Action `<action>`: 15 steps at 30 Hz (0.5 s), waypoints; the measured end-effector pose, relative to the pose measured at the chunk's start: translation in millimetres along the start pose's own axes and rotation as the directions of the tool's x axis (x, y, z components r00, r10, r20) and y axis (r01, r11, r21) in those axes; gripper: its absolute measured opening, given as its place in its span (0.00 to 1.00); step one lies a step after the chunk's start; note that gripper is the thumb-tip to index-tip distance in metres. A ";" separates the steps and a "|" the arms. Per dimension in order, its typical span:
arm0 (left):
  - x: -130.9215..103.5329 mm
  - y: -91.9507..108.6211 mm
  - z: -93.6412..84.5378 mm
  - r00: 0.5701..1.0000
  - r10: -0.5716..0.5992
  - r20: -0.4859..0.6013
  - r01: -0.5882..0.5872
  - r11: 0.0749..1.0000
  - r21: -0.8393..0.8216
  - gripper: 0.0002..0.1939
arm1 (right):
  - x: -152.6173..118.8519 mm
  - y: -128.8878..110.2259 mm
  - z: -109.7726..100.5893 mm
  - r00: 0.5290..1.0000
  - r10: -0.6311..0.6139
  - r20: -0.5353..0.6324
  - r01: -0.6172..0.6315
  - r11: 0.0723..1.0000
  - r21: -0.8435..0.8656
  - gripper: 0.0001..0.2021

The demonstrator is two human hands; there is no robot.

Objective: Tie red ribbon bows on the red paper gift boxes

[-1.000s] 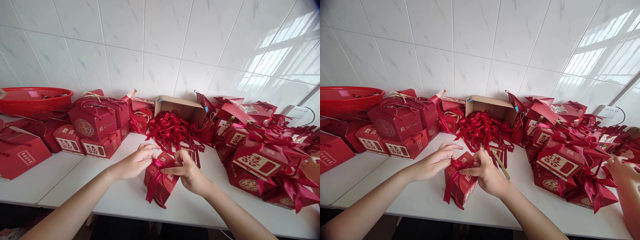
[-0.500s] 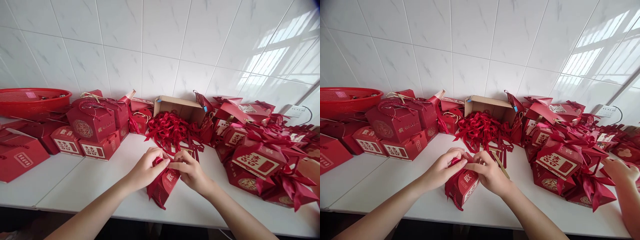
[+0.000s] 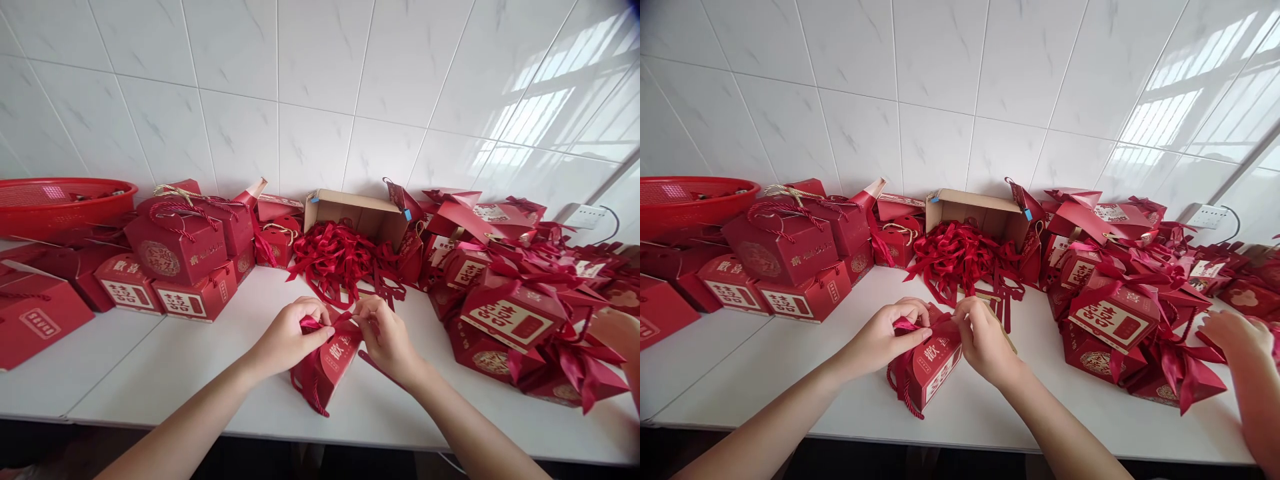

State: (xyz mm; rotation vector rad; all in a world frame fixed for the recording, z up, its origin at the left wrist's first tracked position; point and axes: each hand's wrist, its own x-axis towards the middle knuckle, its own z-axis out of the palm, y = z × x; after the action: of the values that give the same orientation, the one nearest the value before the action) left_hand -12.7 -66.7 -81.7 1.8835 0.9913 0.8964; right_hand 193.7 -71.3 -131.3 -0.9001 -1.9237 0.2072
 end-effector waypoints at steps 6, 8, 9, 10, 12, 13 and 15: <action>1.4 -1.5 -1.5 0.999 -0.042 -0.002 0.042 0.999 -0.014 0.06 | 8.2 -10.5 -10.6 0.968 0.234 0.087 -0.246 0.953 0.176 0.09; 2.1 -2.1 -2.2 0.999 -0.048 -0.002 0.048 0.999 -0.020 0.07 | 15.3 -16.8 -15.3 0.933 0.318 0.171 -0.347 0.920 0.183 0.13; 2.4 -2.4 -2.5 0.999 -0.050 0.003 0.050 0.998 -0.027 0.07 | 18.8 -19.6 -16.6 0.915 0.348 0.205 -0.383 0.908 0.172 0.16; 2.6 -2.7 -2.6 0.999 -0.052 0.010 0.052 0.998 -0.034 0.07 | 21.9 -21.9 -17.2 0.900 0.369 0.230 -0.409 0.898 0.160 0.19; 2.8 -3.3 -2.3 0.999 -0.046 0.023 0.047 0.998 -0.033 0.07 | 26.8 -25.3 -16.1 0.887 0.394 0.240 -0.436 0.886 0.159 0.20; 2.9 -3.7 -1.8 0.999 -0.040 0.020 0.040 0.999 -0.020 0.09 | 28.6 -26.3 -14.8 0.887 0.398 0.235 -0.441 0.881 0.172 0.19; 3.1 -5.1 -0.4 1.000 -0.025 -0.009 0.025 1.000 0.014 0.13 | 30.9 -27.0 -11.5 0.889 0.405 0.212 -0.446 0.870 0.211 0.18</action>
State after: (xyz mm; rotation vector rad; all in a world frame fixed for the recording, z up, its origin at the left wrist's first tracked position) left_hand -13.2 -62.0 -85.3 1.8766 1.0265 0.8856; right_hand 181.6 -72.6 -90.4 -1.1518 -1.7647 0.7968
